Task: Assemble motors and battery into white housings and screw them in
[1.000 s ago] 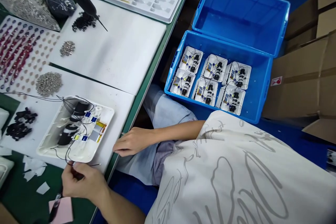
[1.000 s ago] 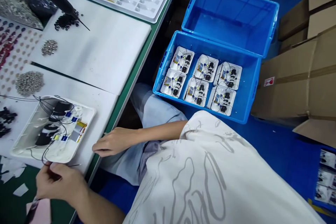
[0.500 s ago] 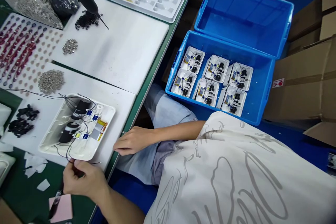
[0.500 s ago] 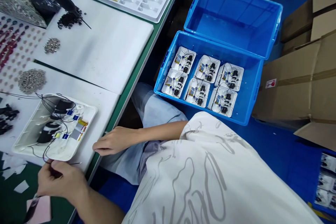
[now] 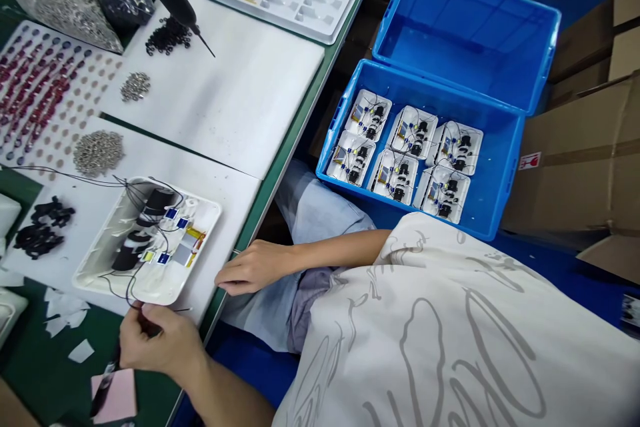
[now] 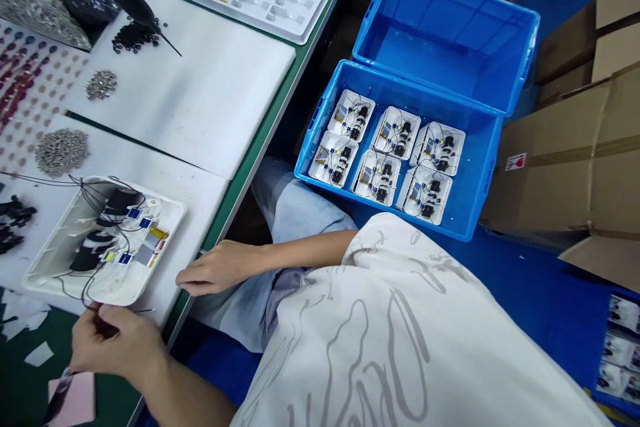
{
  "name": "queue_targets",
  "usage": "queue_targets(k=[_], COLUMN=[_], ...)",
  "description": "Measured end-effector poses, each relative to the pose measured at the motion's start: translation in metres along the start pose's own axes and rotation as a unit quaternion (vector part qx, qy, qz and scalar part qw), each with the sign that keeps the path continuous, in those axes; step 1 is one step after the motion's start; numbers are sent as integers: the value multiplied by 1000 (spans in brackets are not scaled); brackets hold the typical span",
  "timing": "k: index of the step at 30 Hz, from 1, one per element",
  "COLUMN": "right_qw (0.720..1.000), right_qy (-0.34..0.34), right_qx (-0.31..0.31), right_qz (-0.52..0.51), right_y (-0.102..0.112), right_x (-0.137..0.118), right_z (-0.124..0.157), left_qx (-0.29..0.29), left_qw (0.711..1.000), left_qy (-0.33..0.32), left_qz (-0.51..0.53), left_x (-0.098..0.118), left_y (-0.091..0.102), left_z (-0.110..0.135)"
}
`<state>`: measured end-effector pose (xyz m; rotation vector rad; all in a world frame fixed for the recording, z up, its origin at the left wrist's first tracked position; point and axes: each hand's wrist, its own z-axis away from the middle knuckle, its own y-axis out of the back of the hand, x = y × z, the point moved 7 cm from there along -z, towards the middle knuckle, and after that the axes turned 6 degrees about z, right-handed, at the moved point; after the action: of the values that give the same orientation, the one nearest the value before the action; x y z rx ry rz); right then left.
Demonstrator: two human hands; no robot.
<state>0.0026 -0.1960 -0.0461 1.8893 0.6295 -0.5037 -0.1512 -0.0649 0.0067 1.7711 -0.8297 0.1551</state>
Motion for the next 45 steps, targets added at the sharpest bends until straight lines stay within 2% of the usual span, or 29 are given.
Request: queue_targets(k=[21,35,45], right_qw=[1000,997,998], right_qy=[2,-10,-11], right_qx=[7,-71,-55], right_qz=[-7,-20,-31], right_y=[-5,-4,-6], right_x=[2,1,2], right_z=[-1,1,1], left_qx=[-1,-2,-2], left_qw=[1000,1000,1000], left_qy=[-9,2,6], left_qz=[7,-4,-4], left_x=[-1,-4,1], left_y=[-2,-3,-1], left_z=[-1,-1,0])
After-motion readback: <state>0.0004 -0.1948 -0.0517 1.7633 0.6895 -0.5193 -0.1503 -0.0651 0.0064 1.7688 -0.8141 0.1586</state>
